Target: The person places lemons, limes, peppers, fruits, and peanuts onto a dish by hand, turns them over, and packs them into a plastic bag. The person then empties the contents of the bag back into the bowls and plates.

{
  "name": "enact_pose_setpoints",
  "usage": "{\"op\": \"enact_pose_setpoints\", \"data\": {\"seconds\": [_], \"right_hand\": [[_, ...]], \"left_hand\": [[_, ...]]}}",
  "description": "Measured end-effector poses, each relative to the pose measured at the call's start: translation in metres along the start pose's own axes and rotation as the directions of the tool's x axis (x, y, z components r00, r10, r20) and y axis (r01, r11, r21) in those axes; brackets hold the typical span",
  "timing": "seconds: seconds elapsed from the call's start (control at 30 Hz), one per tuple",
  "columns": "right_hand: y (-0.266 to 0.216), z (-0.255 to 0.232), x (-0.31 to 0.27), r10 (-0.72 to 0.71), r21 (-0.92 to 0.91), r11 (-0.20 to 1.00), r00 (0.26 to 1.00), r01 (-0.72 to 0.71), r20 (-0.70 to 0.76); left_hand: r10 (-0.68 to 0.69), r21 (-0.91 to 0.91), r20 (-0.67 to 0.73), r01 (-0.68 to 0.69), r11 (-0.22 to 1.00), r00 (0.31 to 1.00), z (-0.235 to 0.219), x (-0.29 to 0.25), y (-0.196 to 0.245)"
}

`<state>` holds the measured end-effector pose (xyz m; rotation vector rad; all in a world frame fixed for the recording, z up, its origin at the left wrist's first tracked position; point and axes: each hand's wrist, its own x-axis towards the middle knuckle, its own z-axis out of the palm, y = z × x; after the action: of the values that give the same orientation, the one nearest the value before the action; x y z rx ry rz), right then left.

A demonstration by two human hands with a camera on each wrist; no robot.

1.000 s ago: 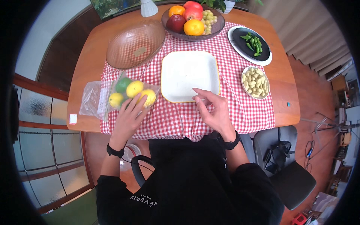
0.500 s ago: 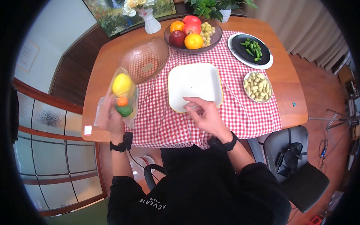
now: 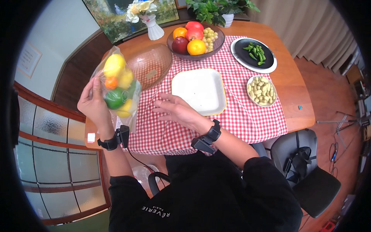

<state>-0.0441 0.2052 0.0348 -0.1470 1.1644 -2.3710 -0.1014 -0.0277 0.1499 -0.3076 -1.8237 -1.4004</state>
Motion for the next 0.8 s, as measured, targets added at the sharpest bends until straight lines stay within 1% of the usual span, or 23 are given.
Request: {"op": "enact_pose_setpoints", "data": {"seconds": [0.07, 0.1, 0.13, 0.17, 0.2, 0.23, 0.27, 0.33, 0.37, 0.43, 0.47, 0.5, 0.53, 0.6, 0.67, 0.7, 0.73, 0.77, 0.8], "right_hand": [[0.005, 0.004, 0.004, 0.002, 0.026, 1.0, 1.0, -0.003, 0.016], [0.006, 0.006, 0.006, 0.001, 0.05, 0.999, 0.999, -0.002, 0.035], [0.007, 0.009, 0.009, -0.002, 0.073, 0.997, 0.999, -0.001, 0.053], [0.006, 0.012, 0.011, -0.004, 0.074, 0.997, 0.999, 0.0, 0.052], [0.002, 0.016, 0.014, -0.029, 0.149, 0.989, 0.994, 0.012, 0.11], [-0.003, 0.021, 0.016, -0.058, 0.224, 0.974, 0.985, 0.02, 0.164], [-0.007, 0.026, 0.019, -0.061, 0.223, 0.975, 0.985, 0.024, 0.16], [-0.017, 0.034, 0.025, -0.173, 0.25, 0.958, 0.979, 0.142, 0.106], [-0.022, 0.032, 0.028, -0.177, 0.246, 0.958, 0.979, 0.147, 0.104], [-0.032, 0.025, 0.036, -0.178, 0.233, 0.959, 0.983, 0.161, 0.051], [-0.04, 0.02, 0.042, -0.183, 0.226, 0.96, 0.982, 0.167, 0.053], [-0.046, 0.012, 0.048, -0.154, 0.161, 0.976, 0.988, 0.148, 0.026], [-0.052, 0.003, 0.054, -0.125, 0.098, 0.987, 0.992, 0.125, -0.003], [-0.069, -0.008, 0.069, -0.12, 0.081, 0.989, 0.993, 0.121, -0.015], [-0.092, -0.016, 0.079, -0.1, -0.154, 0.985, 0.983, 0.076, -0.156], [-0.102, -0.024, 0.086, -0.113, -0.234, 0.97, 0.978, 0.07, -0.177], [-0.112, -0.027, 0.091, -0.128, -0.312, 0.948, 0.972, 0.061, -0.198], [-0.122, -0.031, 0.095, -0.135, -0.377, 0.926, 0.958, 0.031, -0.254], [-0.13, -0.034, 0.1, -0.14, -0.38, 0.924, 0.957, 0.035, -0.254]], "left_hand": [[-0.101, -0.117, -0.102, 0.089, 0.989, 0.99, 0.0, 0.004, -0.007], [-0.117, -0.204, -0.085, 0.097, 0.974, 0.99, 0.003, 0.004, -0.012], [-0.116, -0.203, -0.084, 0.096, 0.974, 0.99, 0.007, 0.003, -0.016], [-0.187, -0.33, -0.096, 0.147, 0.933, 0.978, 0.013, 0.0, -0.02], [-0.26, -0.451, -0.095, 0.191, 0.872, 0.961, 0.019, -0.003, -0.022], [-0.293, -0.499, -0.066, 0.222, 0.838, 0.954, 0.025, -0.006, -0.025], [-0.292, -0.502, -0.062, 0.223, 0.835, 0.954, 0.032, -0.011, -0.029], [-0.391, -0.638, -0.02, 0.289, 0.714, 0.92, 0.046, -0.019, -0.04], [-0.4, -0.656, -0.008, 0.298, 0.694, 0.916, 0.051, -0.021, -0.047], [-0.408, -0.674, 0.006, 0.306, 0.673, 0.913, 0.057, -0.022, -0.057], [-0.416, -0.689, 0.018, 0.313, 0.654, 0.909, 0.061, -0.02, -0.062], [-0.412, -0.694, 0.019, 0.309, 0.651, 0.911, 0.063, -0.018, -0.07], [-0.419, -0.67, 0.027, 0.328, 0.666, 0.907, 0.064, -0.016, -0.081], [-0.421, -0.649, 0.035, 0.341, 0.68, 0.906, 0.068, -0.014, -0.1], [-0.474, -0.599, 0.129, 0.449, 0.663, 0.871, 0.071, -0.013, -0.116], [-0.469, -0.601, 0.127, 0.444, 0.664, 0.874, 0.07, -0.013, -0.122], [-0.524, -0.502, 0.211, 0.551, 0.667, 0.825, 0.069, -0.012, -0.126], [-0.579, -0.39, 0.285, 0.644, 0.658, 0.764, 0.069, -0.011, -0.13], [-0.575, -0.394, 0.286, 0.642, 0.658, 0.766, 0.07, -0.01, -0.135]]}}
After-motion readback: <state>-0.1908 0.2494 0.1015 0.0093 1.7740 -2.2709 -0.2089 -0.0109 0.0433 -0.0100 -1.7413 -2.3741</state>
